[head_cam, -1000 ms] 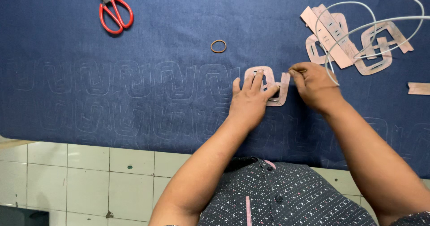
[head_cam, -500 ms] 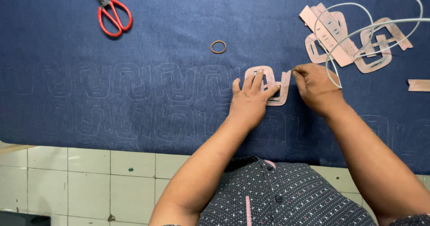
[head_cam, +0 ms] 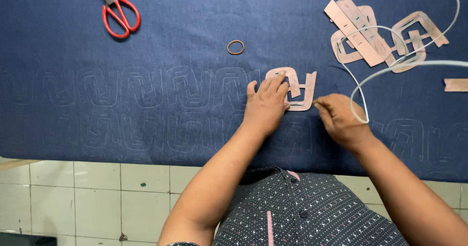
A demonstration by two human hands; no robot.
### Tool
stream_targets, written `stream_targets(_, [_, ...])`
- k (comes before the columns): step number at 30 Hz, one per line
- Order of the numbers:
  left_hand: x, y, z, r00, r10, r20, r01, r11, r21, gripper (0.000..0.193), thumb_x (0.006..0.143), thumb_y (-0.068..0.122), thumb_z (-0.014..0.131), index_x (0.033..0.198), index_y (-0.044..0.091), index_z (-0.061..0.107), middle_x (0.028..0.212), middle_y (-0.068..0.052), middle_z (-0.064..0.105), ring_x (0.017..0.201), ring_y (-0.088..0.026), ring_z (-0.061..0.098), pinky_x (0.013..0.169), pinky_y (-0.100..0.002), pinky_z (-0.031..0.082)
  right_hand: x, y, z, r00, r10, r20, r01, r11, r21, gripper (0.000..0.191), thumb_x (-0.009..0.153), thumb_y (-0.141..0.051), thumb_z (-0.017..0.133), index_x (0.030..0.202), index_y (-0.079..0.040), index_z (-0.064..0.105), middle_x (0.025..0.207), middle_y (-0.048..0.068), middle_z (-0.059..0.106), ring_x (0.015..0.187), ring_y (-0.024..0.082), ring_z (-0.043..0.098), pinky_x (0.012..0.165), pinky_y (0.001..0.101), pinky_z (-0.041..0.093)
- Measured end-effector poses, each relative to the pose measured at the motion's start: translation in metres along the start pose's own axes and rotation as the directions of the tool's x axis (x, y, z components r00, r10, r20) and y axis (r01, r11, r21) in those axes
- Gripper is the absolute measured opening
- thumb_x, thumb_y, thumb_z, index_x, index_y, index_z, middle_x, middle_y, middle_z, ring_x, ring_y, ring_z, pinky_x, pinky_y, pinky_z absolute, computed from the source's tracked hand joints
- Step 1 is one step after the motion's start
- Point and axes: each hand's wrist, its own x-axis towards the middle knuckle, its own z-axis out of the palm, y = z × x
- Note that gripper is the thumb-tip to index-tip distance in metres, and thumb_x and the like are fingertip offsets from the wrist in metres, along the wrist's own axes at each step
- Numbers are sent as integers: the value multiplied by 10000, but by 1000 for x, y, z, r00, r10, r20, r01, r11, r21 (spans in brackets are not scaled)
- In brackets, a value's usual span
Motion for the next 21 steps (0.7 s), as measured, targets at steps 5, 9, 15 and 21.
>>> stream_targets(5, [-2,-5,-2,999,23,-36,-24,999,-33,532,803,311,782,1283,154,615,1516,-22,499,1339,-207,502,1119,-596,302,-10,-12,12,997,-67,24,64,993,94,119,941,-105,685,1027,-23,692,986,139,723,916,343,697,799,429,554])
stream_targets(9, [-4,-11,1,998,36,-55,-38,998,-40,465,842,261,730,1289,167,640,1505,-6,515,1338,-196,511,1124,-599,300,-5,-16,23,997,-72,29,67,990,126,123,941,-101,673,1042,-35,700,995,133,729,918,342,703,806,423,560])
stream_targets(15, [0,-23,2,999,20,-32,-21,998,-59,438,903,47,565,1291,226,663,1517,49,523,1348,-149,517,1137,-596,282,-9,-5,11,1000,29,0,-29,998,-50,101,985,-112,676,1047,-37,703,975,146,720,884,353,702,791,434,555])
stream_targets(21, [2,-27,-7,1000,-10,-18,7,981,-191,558,873,-4,544,1384,216,588,1442,28,601,1328,-171,548,1145,-540,284,7,-18,33,989,-148,-1,147,984,97,107,958,-91,677,1047,-32,677,982,151,718,897,354,700,794,428,552])
